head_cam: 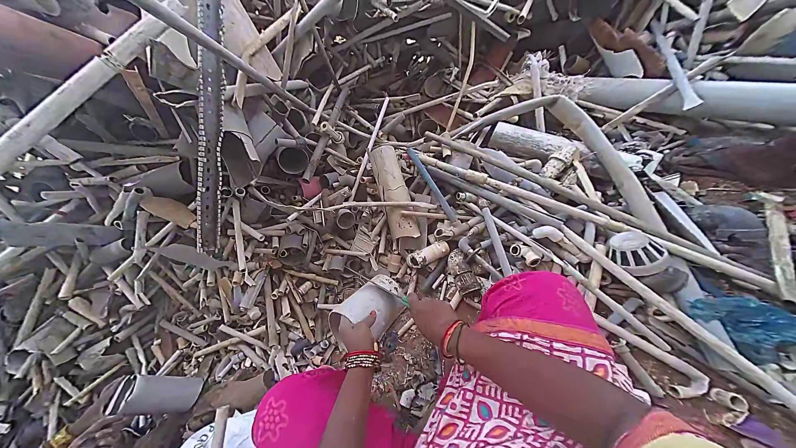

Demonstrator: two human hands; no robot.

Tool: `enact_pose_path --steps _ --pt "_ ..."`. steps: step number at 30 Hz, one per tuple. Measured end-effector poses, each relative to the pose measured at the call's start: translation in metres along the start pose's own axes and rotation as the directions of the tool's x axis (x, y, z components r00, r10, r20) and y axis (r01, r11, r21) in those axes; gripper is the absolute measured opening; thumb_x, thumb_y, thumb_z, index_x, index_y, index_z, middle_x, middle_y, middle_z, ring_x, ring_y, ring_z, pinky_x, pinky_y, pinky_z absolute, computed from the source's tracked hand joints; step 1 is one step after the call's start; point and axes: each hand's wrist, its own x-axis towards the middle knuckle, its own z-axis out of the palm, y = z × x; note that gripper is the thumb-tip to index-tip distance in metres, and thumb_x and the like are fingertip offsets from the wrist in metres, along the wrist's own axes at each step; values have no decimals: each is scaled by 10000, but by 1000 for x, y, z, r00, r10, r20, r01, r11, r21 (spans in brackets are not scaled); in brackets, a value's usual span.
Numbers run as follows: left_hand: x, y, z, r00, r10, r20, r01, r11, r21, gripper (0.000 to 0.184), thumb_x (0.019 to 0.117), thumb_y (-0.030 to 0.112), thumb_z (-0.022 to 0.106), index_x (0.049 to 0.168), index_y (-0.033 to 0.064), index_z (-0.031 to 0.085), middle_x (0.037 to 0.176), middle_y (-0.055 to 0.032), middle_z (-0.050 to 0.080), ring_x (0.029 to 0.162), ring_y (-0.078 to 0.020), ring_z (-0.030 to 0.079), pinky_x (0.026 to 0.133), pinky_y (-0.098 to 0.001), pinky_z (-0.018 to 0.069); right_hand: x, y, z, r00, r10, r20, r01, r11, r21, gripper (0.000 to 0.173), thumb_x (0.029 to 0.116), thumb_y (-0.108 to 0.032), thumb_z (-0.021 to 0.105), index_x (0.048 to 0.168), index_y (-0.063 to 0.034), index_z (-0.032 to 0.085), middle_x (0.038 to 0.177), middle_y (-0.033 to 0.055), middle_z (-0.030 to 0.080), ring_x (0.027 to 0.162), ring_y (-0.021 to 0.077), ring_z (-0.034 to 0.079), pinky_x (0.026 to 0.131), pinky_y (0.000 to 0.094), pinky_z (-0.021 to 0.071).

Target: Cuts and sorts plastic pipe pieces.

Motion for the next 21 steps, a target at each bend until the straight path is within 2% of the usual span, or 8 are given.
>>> enact_pose_path --steps 2,4,7,11,13,17,19,21 --pt "-9 -1 6 999 42 25 -43 999 16 543 843 -167 690 1349 -130 497 1284 -279 603 1137 -241 628 994 -350 503 11 5 -11 999 45 -21 -45 999 -7 431 1088 -66 365 1517 -19 357 1230 291 650 1150 470 659 916 604 524" --pt "-12 -2 8 996 85 19 -85 996 4 531 846 -171 681 1344 -143 497 1275 -279 607 1127 -223 630 991 -329 501 8 3 -14 999 28 -21 -29 999 -24 423 1090 -66 364 1510 -12 354 1220 294 649 1138 475 661 905 603 526" --pt "-2 1 -2 999 44 -15 -44 998 -34 536 846 -181 675 1346 -141 487 1289 -284 589 1127 -232 618 985 -332 499 -9 -6 2 1000 -20 20 20 1000 4 407 1110 -115 359 1502 -4 366 1195 310 654 1113 495 666 892 620 527" --pt "-8 0 1 1000 26 14 -25 997 -77 535 847 -183 671 1346 -131 486 1280 -268 594 1112 -210 625 965 -314 514 9 4 -5 995 103 0 -103 994 22 438 1092 -101 370 1524 -37 339 1229 274 659 1160 455 661 919 589 529" --pt "-10 3 -2 998 55 -22 -57 991 -125 528 835 -201 664 1328 -138 488 1240 -257 598 1049 -177 629 919 -283 523 6 9 -1 992 123 43 -124 992 30 455 1086 -108 398 1525 -21 319 1254 276 646 1178 454 652 937 592 523" --pt "7 18 -21 995 60 -86 -74 982 -176 498 875 -168 648 1337 -125 468 1220 -248 586 1015 -177 621 889 -293 528 -3 20 16 989 76 129 -79 997 16 446 1096 -195 442 1495 -7 379 1282 303 625 1203 481 627 953 626 502" --pt "9 25 -23 997 26 -79 -42 976 -212 473 897 -143 639 1336 -109 465 1206 -232 585 994 -168 621 868 -293 533 4 26 12 990 101 93 -109 991 80 463 1115 -280 410 1485 -3 389 1292 296 624 1226 462 621 978 614 495" --pt "9 25 -22 997 -25 -69 6 965 -262 458 918 -117 629 1345 -95 465 1202 -228 588 976 -181 624 851 -317 539 7 29 0 994 112 4 -110 973 204 543 1130 -363 364 1524 9 355 1301 299 619 1236 453 615 1013 595 481"
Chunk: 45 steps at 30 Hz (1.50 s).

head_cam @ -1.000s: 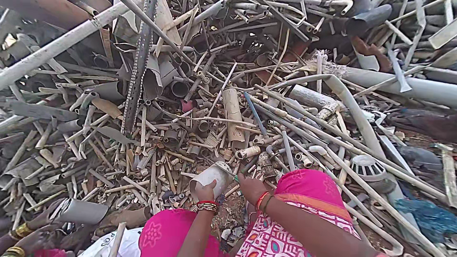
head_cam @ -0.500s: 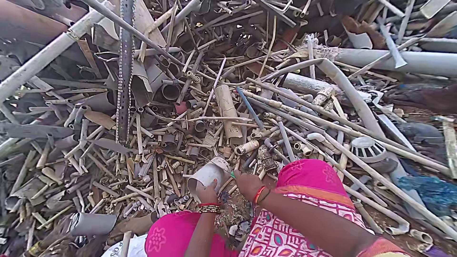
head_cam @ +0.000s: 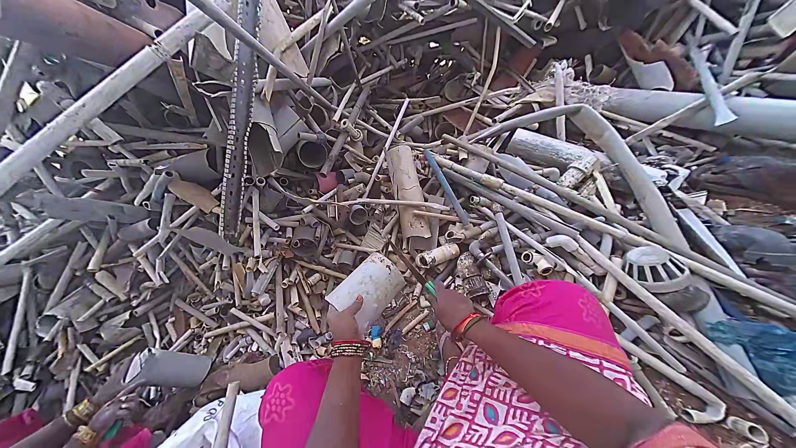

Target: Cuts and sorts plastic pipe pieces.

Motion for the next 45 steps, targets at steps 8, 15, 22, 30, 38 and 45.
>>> enact_pose_path --steps 8,15,22,30,38,45 --pt "-6 -13 7 962 -267 -54 262 961 -88 387 1013 70 596 1360 -53 477 1204 -248 598 999 -273 632 863 -430 535 -23 -12 10 985 -172 -6 169 973 -154 514 1139 -358 313 1525 -23 363 1277 292 626 1156 464 652 945 594 510" --pt "2 -12 -2 975 -204 -88 193 974 -116 356 1003 46 590 1331 -48 489 1172 -220 595 960 -234 624 834 -395 539 -18 -14 24 950 -310 -20 300 933 -198 504 1130 -348 343 1500 -13 416 1263 311 628 1094 489 671 891 616 525" --pt "-13 -13 -4 998 -7 64 8 1000 -17 533 907 -150 614 1399 -71 425 1260 -227 563 1024 -188 617 873 -326 541 -4 -4 -9 979 -200 -48 204 973 107 539 1134 -405 312 1396 37 473 1184 289 642 1151 433 638 972 588 478" --pt "-15 -23 -5 983 82 164 -86 996 21 525 846 -214 620 1338 -114 464 1169 -192 610 972 -112 642 846 -247 553 10 7 -12 972 -202 -117 223 953 204 550 1134 -397 316 1316 75 532 1151 282 641 1108 412 641 968 565 475" --pt "-19 -27 -1 980 108 167 -126 987 101 509 831 -205 655 1308 -144 489 1172 -207 622 983 -98 640 875 -233 538 14 1 -6 979 -183 -91 199 955 218 558 1133 -399 321 1364 68 521 1209 294 637 1161 420 630 1004 576 462" --pt "-10 -30 1 992 53 119 -64 993 97 548 868 -167 660 1374 -130 451 1266 -250 590 1085 -160 625 939 -277 521 20 6 -6 971 -232 -61 240 932 273 521 1136 -367 333 1324 74 539 1153 281 631 1074 394 634 972 554 465"
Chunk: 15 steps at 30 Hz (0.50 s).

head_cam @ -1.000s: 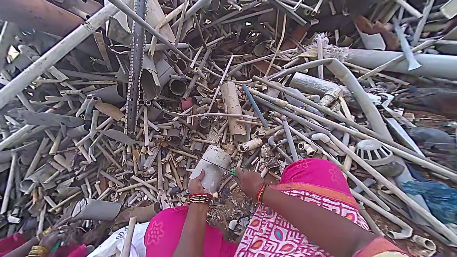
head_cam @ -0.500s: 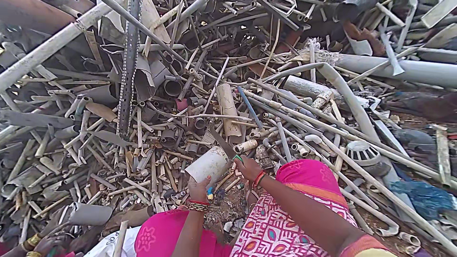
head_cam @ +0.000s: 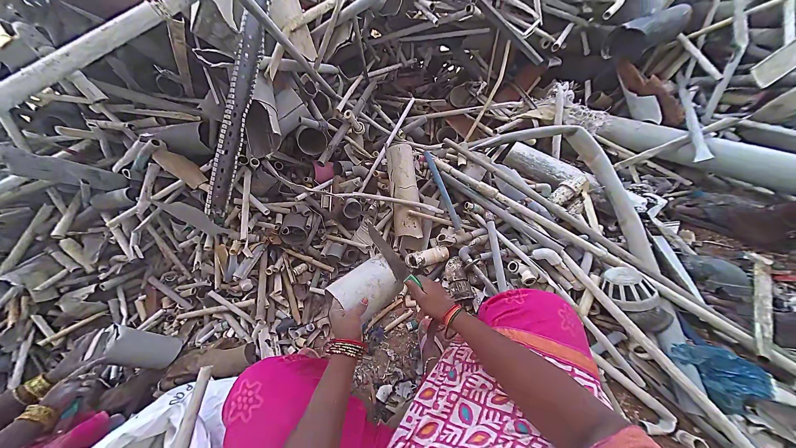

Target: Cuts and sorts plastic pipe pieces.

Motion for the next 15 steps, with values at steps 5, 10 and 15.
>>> enact_pose_path --steps 5,10,15 --pt "-4 10 3 998 -67 -13 65 993 -95 514 874 -174 642 1352 -127 458 1257 -237 581 1065 -154 616 924 -265 514 -4 6 4 994 -49 -93 57 994 88 531 1134 -319 329 1491 65 411 1259 301 614 1081 392 647 984 531 483" --pt "-2 10 6 995 -95 -32 91 989 -118 522 867 -169 659 1351 -127 467 1273 -248 587 1102 -179 618 952 -290 511 -2 13 14 984 -26 -178 45 994 103 471 1131 -293 343 1427 53 464 986 231 656 844 337 657 845 508 523" --pt "-5 11 6 994 -92 -61 81 984 -158 445 910 -124 647 1325 -139 487 1255 -234 596 1090 -151 613 955 -263 499 -4 15 20 983 14 -182 4 995 100 433 1136 -284 340 1366 50 493 920 192 635 791 302 648 803 480 535"
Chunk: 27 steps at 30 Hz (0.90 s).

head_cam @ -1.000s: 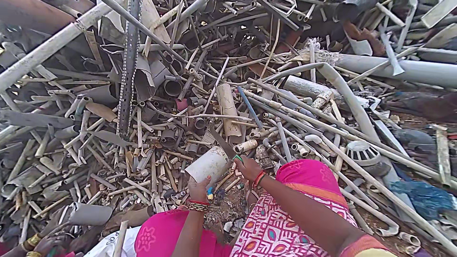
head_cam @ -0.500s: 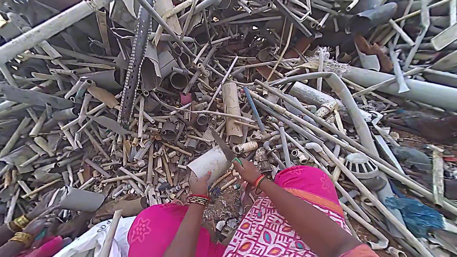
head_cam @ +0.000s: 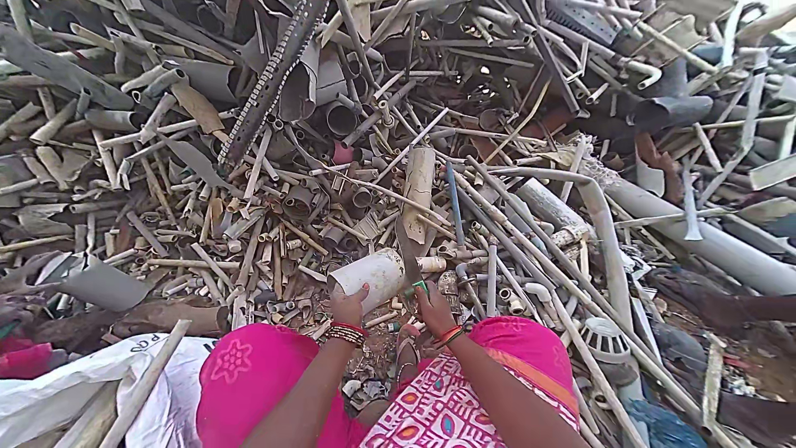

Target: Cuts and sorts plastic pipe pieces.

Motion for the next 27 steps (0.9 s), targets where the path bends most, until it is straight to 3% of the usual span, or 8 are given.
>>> enact_pose_path --steps 5,12,15,16,18,19,21,27 --pt "-6 -3 -3 995 102 4 -102 986 134 426 920 -31 700 1290 -152 527 1191 -237 644 1064 -136 639 966 -269 500 -14 -8 11 998 -16 -53 12 997 -75 463 1124 -252 384 1413 103 453 1098 284 667 1014 390 676 938 530 505" --pt "-7 -3 -9 987 70 147 -111 949 296 462 920 -5 709 1323 -132 522 1247 -253 631 1155 -202 628 1030 -329 479 -14 -10 9 994 -99 -40 93 987 -134 473 1116 -260 398 1385 122 473 1004 268 675 940 385 677 884 523 514" --pt "-16 -18 -5 982 31 187 -100 923 371 467 927 25 716 1326 -136 537 1255 -275 638 1196 -266 625 1067 -388 460 -10 -17 5 998 -61 32 65 987 -146 473 1125 -290 396 1388 94 481 1099 282 671 1020 397 678 939 542 502" --pt "-16 -22 -3 987 27 158 -81 936 342 476 926 16 716 1331 -143 525 1261 -281 631 1195 -262 623 1065 -378 459 -7 -16 4 998 -63 26 65 996 -66 457 1126 -274 394 1388 88 488 1075 259 666 953 351 676 895 499 520" --pt "-11 -20 3 996 10 84 -31 966 256 503 923 -8 712 1357 -144 496 1298 -284 605 1215 -245 603 1068 -354 451 -1 -11 4 995 -89 -45 96 977 191 386 1127 -234 366 1310 78 500 798 96 558 620 157 561 626 318 512" --pt "-8 -17 3 998 -5 56 -8 974 227 505 922 -17 710 1361 -139 492 1311 -280 598 1220 -234 597 1068 -343 448 -1 -8 3 994 -73 -77 94 946 309 361 1130 -222 354 1280 78 488 730 41 510 553 103 521 567 271 497" --pt "-2 -10 1 1000 -22 22 18 986 168 485 923 -35 700 1350 -135 494 1307 -265 596 1196 -207 599 1047 -318 457 -2 -5 -4 991 -27 -133 76 919 387 345 1130 -207 366 1263 85 494 716 35 545 548 89 553 574 264 523" --pt "4 -2 3 999 -34 32 30 992 119 471 928 -28 699 1343 -132 502 1293 -259 606 1174 -213 615 1035 -331 473 -9 1 -5 998 -55 -42 61 985 162 399 1111 -196 395 1391 82 453 880 134 603 689 188 596 686 362 530"
